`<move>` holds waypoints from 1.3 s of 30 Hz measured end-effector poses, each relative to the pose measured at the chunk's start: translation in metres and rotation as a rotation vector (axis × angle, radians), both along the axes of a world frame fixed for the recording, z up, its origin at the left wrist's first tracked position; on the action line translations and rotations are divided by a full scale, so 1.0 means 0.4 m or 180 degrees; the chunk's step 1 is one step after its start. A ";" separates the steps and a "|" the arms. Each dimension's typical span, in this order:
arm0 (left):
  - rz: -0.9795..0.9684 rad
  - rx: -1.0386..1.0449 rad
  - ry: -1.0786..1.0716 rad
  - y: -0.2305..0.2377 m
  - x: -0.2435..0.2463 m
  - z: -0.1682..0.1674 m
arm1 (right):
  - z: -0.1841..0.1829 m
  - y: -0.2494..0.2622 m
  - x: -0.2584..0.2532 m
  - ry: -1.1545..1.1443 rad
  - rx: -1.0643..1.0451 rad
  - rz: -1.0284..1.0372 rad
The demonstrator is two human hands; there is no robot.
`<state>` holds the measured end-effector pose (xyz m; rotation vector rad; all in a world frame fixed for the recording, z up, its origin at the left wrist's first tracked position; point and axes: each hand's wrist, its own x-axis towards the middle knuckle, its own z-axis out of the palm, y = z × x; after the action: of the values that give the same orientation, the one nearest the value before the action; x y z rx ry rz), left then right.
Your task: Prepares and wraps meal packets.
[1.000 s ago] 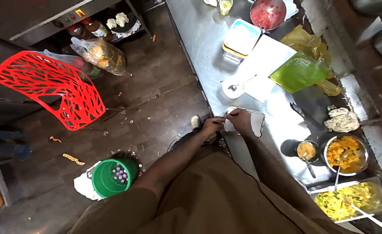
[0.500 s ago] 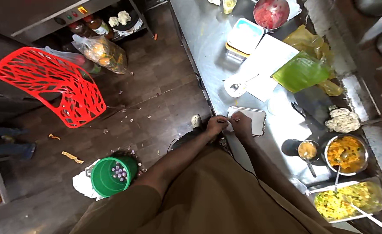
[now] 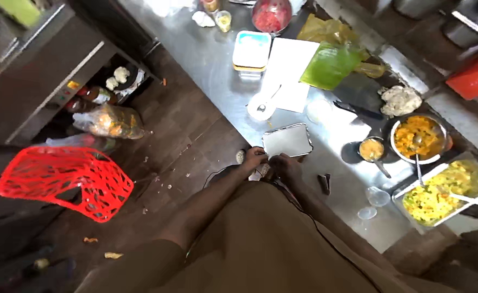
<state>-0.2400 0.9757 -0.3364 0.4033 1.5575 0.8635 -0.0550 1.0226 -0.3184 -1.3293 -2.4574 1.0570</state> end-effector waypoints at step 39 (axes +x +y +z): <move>-0.4602 0.2926 0.2216 0.576 0.023 0.126 | 0.024 0.130 -0.004 0.1230 -0.1185 -0.4772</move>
<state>-0.2306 1.2060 -0.2859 2.3064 0.8702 0.1546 -0.0564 1.0745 -0.3088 -2.0987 -0.5229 1.0543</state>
